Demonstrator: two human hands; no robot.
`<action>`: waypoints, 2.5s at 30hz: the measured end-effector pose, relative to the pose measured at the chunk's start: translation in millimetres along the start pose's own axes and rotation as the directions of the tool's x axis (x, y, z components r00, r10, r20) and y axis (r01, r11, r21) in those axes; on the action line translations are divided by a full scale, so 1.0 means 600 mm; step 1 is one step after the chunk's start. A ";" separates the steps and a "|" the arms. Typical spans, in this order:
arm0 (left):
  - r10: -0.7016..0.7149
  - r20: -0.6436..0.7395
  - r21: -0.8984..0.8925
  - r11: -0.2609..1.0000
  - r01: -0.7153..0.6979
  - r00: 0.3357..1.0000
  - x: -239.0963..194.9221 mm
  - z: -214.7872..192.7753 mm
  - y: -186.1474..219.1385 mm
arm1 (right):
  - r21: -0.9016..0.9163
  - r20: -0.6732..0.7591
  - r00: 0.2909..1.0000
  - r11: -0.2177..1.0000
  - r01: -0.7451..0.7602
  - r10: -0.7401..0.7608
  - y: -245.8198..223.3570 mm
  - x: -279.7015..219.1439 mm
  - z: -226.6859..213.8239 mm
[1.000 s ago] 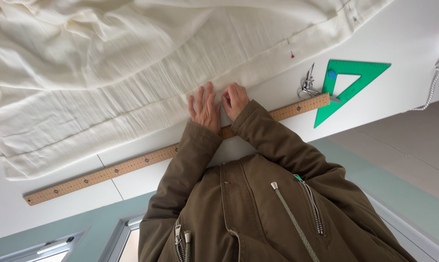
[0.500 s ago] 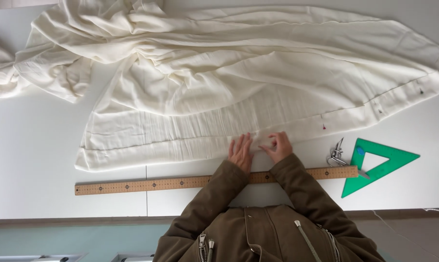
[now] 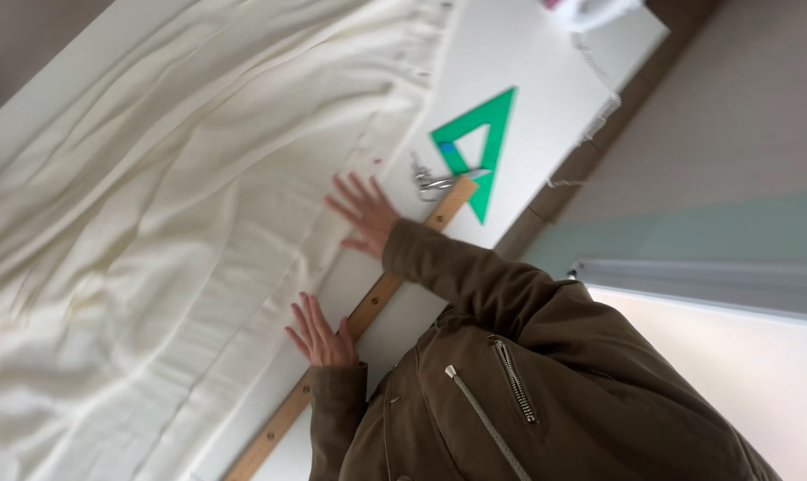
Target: Pinning white fabric on a cutting table to mark a hem or seam.
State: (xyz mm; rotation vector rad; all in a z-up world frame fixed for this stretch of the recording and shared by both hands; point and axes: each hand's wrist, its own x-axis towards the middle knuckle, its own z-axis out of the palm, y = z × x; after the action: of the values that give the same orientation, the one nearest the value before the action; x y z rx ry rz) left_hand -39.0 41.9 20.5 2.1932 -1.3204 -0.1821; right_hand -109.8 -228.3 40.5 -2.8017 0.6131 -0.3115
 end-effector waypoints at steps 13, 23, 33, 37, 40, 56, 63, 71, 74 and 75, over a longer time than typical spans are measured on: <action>0.228 0.119 -0.033 0.974 -0.226 0.966 0.277 0.111 0.238 | 0.391 -0.230 0.955 0.916 -0.085 0.187 0.285 -0.250 -0.191; 0.337 -0.017 0.262 0.910 -0.321 0.941 1.015 0.512 0.410 | 0.283 -0.197 0.959 0.948 -0.143 0.204 0.625 -0.322 -0.166; -0.024 -0.330 -0.014 1.000 0.021 0.944 1.375 0.739 0.376 | 0.229 -0.109 0.973 0.957 -0.176 0.205 0.685 -0.297 -0.205; -0.162 -0.284 0.016 0.985 0.173 0.945 1.397 0.738 0.391 | 0.224 -0.113 0.975 0.961 -0.161 0.190 0.693 -0.295 -0.207; -0.169 -0.262 0.015 0.984 0.179 0.950 1.411 0.756 0.364 | 0.212 -0.113 0.973 0.962 -0.173 0.199 0.690 -0.296 -0.210; -0.241 -0.115 -0.112 0.967 0.228 0.964 1.420 0.670 0.423 | 0.178 -0.132 0.973 0.970 -0.166 0.191 0.691 -0.296 -0.205; -0.113 -0.303 -0.394 0.919 -0.016 0.946 1.365 0.609 0.414 | 0.217 -0.105 0.974 0.960 -0.175 0.201 0.682 -0.283 -0.222; -0.003 -0.129 -0.507 0.859 -0.063 0.992 0.894 0.238 0.415 | 0.187 -0.163 0.972 0.972 -0.140 0.171 0.681 -0.300 -0.178; -0.154 0.001 -0.368 0.919 0.143 0.988 0.671 0.126 0.350 | 0.197 -0.106 0.984 0.973 -0.120 0.143 0.707 -0.315 -0.147; -0.196 -0.017 -0.360 0.916 0.177 0.980 0.581 0.113 0.313 | 0.209 -0.085 0.991 0.974 -0.085 0.104 0.715 -0.324 -0.146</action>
State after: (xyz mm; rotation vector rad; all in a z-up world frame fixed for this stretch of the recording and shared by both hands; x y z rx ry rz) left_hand -34.3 -346.6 122.8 1.9910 -0.9590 -0.4021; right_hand -467.4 -538.5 -31.5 -2.5635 0.6913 -0.4646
